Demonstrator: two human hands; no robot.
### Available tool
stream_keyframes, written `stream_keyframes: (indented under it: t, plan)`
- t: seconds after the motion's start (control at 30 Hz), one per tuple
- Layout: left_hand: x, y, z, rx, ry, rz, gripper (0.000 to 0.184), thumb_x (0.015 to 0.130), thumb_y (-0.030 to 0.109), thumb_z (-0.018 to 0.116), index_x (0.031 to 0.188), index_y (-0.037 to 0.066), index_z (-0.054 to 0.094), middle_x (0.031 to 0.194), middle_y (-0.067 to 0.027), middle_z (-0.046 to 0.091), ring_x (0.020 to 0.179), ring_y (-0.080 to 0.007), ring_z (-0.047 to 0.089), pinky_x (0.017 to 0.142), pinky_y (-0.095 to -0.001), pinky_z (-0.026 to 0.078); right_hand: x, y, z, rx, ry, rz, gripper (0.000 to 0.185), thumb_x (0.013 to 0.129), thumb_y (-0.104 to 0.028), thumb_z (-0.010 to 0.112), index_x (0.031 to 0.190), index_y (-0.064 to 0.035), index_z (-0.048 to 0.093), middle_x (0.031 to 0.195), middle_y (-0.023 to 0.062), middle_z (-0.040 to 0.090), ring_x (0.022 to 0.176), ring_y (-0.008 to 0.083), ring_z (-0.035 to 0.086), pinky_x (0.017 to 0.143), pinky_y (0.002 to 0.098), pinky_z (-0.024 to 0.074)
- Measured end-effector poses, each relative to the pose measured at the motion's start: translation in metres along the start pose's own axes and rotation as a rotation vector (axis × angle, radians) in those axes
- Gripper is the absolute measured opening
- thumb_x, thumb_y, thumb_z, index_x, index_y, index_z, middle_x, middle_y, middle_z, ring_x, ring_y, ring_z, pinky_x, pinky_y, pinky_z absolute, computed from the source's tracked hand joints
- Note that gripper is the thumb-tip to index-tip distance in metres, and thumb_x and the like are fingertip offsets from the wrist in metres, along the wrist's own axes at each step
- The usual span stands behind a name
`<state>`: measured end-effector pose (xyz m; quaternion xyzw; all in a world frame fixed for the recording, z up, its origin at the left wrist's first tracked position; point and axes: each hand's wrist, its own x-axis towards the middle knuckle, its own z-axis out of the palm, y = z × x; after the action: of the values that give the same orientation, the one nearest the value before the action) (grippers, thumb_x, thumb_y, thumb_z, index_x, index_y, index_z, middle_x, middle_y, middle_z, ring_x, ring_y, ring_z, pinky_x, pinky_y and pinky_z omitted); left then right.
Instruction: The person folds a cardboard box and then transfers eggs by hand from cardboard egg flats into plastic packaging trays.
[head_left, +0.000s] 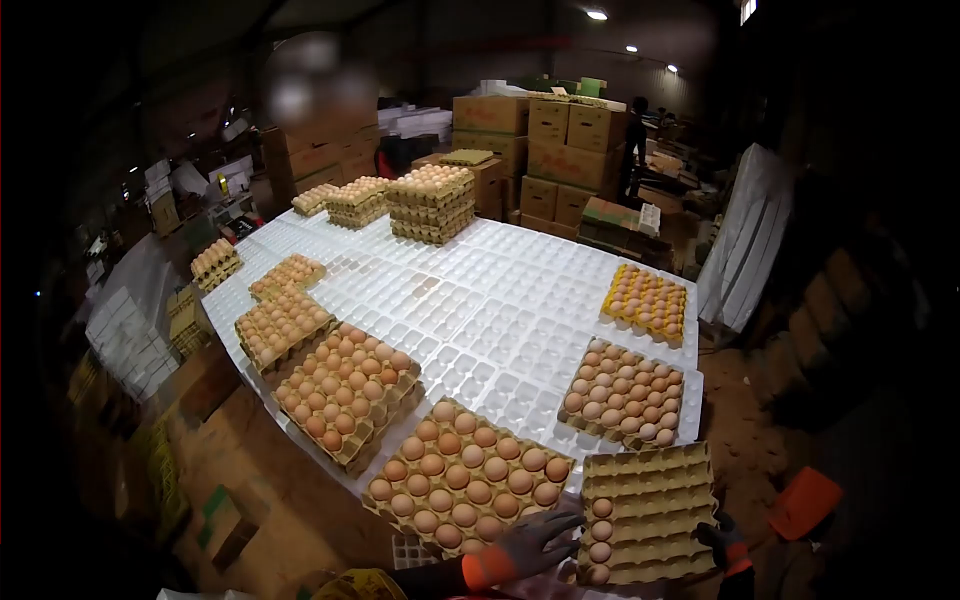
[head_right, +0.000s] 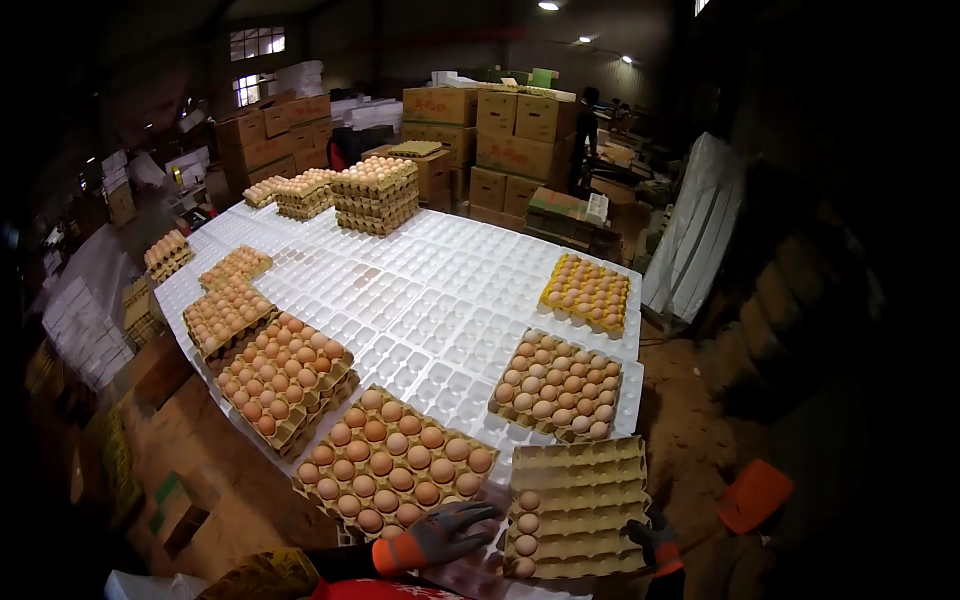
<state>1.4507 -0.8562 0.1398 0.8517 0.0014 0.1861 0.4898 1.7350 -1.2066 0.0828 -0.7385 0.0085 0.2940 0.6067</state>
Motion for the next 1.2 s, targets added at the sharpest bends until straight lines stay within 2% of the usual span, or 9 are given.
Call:
stream_keyframes:
  t: [0.13, 0.3, 0.37, 0.43, 0.53, 0.6, 0.67, 1.03, 1.2]
  plan:
    - [0.008, 0.004, 0.020, 0.018, 0.104, -0.020, 0.047, 0.095, 0.026, 0.068, 0.137, 0.008, 0.057, 0.125, -0.0166, 0.065, 0.109, -0.0321, 0.065, 0.093, -0.0411, 0.052, -0.010, -0.009, 0.008, 0.034, -0.008, -0.042, 0.061, 0.087, -0.014, 0.076, 0.141, -0.0028, 0.052, 0.120, 0.0136, 0.067, 0.096, 0.0246, 0.067, 0.080, 0.0398, 0.0568]
    - [-0.002, 0.022, 0.024, 0.121, 0.227, -0.109, 0.050, 0.095, 0.030, 0.069, 0.138, 0.009, 0.057, 0.123, -0.0177, 0.065, 0.108, -0.0303, 0.066, 0.091, -0.0401, 0.052, 0.014, 0.035, -0.022, 0.114, -0.191, -0.190, 0.061, 0.095, -0.014, 0.070, 0.146, 0.0049, 0.043, 0.130, 0.0160, 0.060, 0.116, 0.0272, 0.063, 0.103, 0.0380, 0.0510]
    - [-0.004, 0.029, 0.028, 0.176, 0.244, -0.170, 0.050, 0.095, 0.031, 0.069, 0.139, 0.010, 0.057, 0.123, -0.0180, 0.065, 0.108, -0.0303, 0.066, 0.091, -0.0397, 0.052, 0.046, 0.045, -0.036, -0.444, -0.430, -1.121, 0.062, 0.096, -0.014, 0.067, 0.150, -0.0002, 0.041, 0.125, 0.0165, 0.063, 0.092, 0.0226, 0.060, 0.076, 0.0336, 0.0551]
    - [-0.014, 0.018, 0.040, 0.197, 0.256, -0.225, 0.055, 0.095, 0.033, 0.068, 0.143, 0.010, 0.053, 0.126, -0.0195, 0.063, 0.110, -0.0327, 0.064, 0.092, -0.0401, 0.052, 0.026, 0.033, -0.040, -0.439, -0.446, -1.050, 0.060, 0.099, -0.013, 0.062, 0.153, -0.0062, 0.039, 0.122, 0.0167, 0.065, 0.063, 0.0127, 0.050, 0.055, 0.0297, 0.0493]
    - [-0.016, 0.031, 0.048, 0.107, 0.213, -0.345, 0.060, 0.096, 0.031, 0.068, 0.147, 0.008, 0.047, 0.136, -0.0203, 0.058, 0.122, -0.0318, 0.059, 0.101, -0.0400, 0.048, 0.025, 0.019, -0.029, -0.296, -0.335, -0.837, 0.059, 0.103, -0.013, 0.050, 0.159, -0.0146, 0.030, 0.125, 0.0163, 0.065, 0.041, 0.0058, 0.032, 0.042, 0.0263, 0.0404]
    - [-0.015, 0.016, 0.063, 0.109, 0.325, -0.257, 0.053, 0.098, 0.027, 0.063, 0.144, 0.007, 0.050, 0.137, -0.0223, 0.057, 0.125, -0.0370, 0.056, 0.105, -0.0422, 0.046, 0.030, -0.001, -0.015, 0.026, -0.204, -0.449, 0.062, 0.104, -0.012, 0.046, 0.161, -0.0179, 0.022, 0.132, 0.0157, 0.062, 0.041, 0.0080, 0.033, 0.041, 0.0279, 0.0368]
    - [-0.011, 0.033, 0.060, -0.022, 0.353, -0.382, 0.058, 0.097, 0.022, 0.066, 0.147, 0.000, 0.045, 0.140, -0.0182, 0.057, 0.130, -0.0235, 0.053, 0.107, -0.0354, 0.043, 0.021, 0.006, -0.027, 0.178, -0.176, -0.366, 0.060, 0.104, -0.014, 0.048, 0.159, -0.0158, 0.025, 0.133, 0.0156, 0.061, 0.054, 0.0112, 0.037, 0.050, 0.0304, 0.0393]
    - [0.011, 0.026, 0.043, -0.671, 0.376, -0.487, 0.058, 0.100, 0.022, 0.061, 0.150, 0.002, 0.039, 0.146, -0.0118, 0.048, 0.132, -0.0204, 0.047, 0.108, -0.0359, 0.043, 0.041, -0.007, -0.001, 0.313, -0.414, -0.507, 0.054, 0.102, -0.026, 0.057, 0.149, -0.0045, 0.043, 0.139, 0.0148, 0.056, 0.122, 0.0291, 0.059, 0.099, 0.0438, 0.0532]
    - [-0.006, 0.069, -0.026, -0.755, 0.372, -0.452, 0.059, 0.104, 0.026, 0.052, 0.155, 0.006, 0.032, 0.148, -0.0061, 0.046, 0.133, -0.0182, 0.046, 0.108, -0.0340, 0.043, 0.002, -0.034, 0.118, 0.079, -0.308, -0.634, 0.046, 0.106, -0.025, 0.048, 0.144, 0.0014, 0.049, 0.130, 0.0127, 0.062, 0.115, 0.0226, 0.061, 0.099, 0.0359, 0.0491]
